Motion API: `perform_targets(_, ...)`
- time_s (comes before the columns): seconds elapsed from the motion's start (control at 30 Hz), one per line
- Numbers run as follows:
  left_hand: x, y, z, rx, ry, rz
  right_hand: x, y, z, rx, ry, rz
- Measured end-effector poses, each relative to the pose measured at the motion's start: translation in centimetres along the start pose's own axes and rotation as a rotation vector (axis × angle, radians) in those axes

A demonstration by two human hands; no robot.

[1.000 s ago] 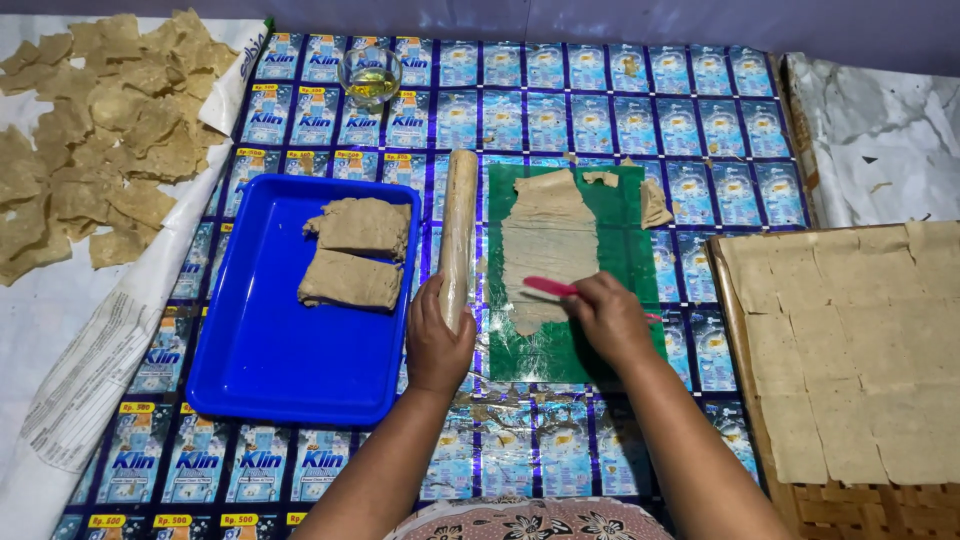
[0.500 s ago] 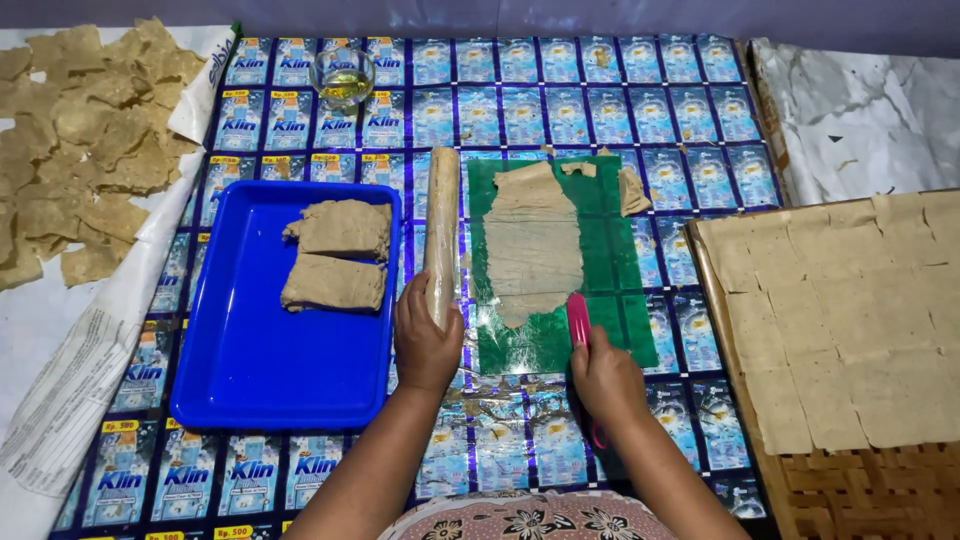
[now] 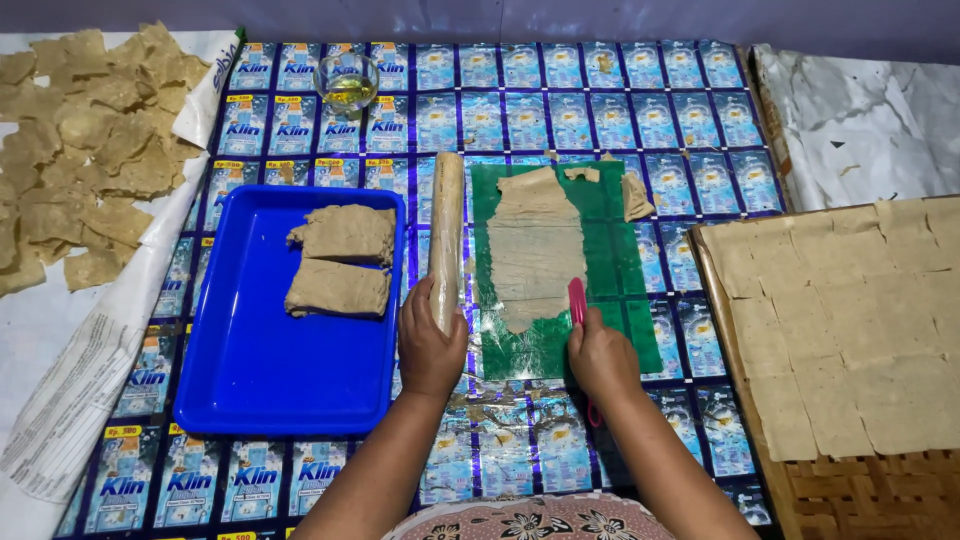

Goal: Flattening dough with a rolling pin and cutting it into rectangular pastry sheets.

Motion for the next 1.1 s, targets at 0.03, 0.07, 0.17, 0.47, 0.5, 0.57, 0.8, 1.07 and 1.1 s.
perform_targets(0.03, -0.1, 0.1, 0.0, 0.0, 0.001, 0.001, 0.1, 0.1, 0.3, 0.001, 0.001, 0.0)
perform_targets(0.07, -0.2, 0.1, 0.1, -0.002, 0.0, -0.004, 0.3, 0.2, 0.7, -0.002, 0.002, 0.005)
perform_targets(0.17, -0.3, 0.2, 0.2, -0.002, 0.0, -0.011, 0.7, 0.5, 1.6, -0.024, 0.017, 0.013)
perform_targets(0.47, -0.4, 0.2, 0.5, 0.011, 0.025, 0.003, 1.0, 0.0, 5.8, -0.06, 0.043, 0.022)
perform_targets(0.5, -0.4, 0.3, 0.5, 0.012, 0.028, 0.003, 0.9, -0.2, 6.4, -0.064, 0.046, 0.016)
perform_targets(0.57, -0.5, 0.3, 0.6, 0.01, 0.026, 0.002, 1.6, 0.5, 7.0, -0.067, 0.05, 0.024)
perform_targets(0.8, -0.5, 0.2, 0.8, 0.01, 0.025, 0.0, 2.4, 0.8, 11.3, -0.112, 0.052, 0.007)
perform_targets(1.07, -0.5, 0.3, 0.8, 0.008, 0.024, -0.003, 2.1, 1.0, 8.6, -0.062, 0.032, 0.023)
perform_targets(1.1, -0.5, 0.3, 0.8, 0.008, 0.022, -0.002, 1.9, 0.9, 7.5, -0.043, 0.018, 0.016)
Point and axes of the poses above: each hand's wrist, its own z-axis towards the middle knuckle, its own y-axis out of the back of the hand, x = y × z, the point moved 4 cm from there along z, towards the middle knuckle, and after that the axes turned 1 degree about -y, right-handed, at the moved point
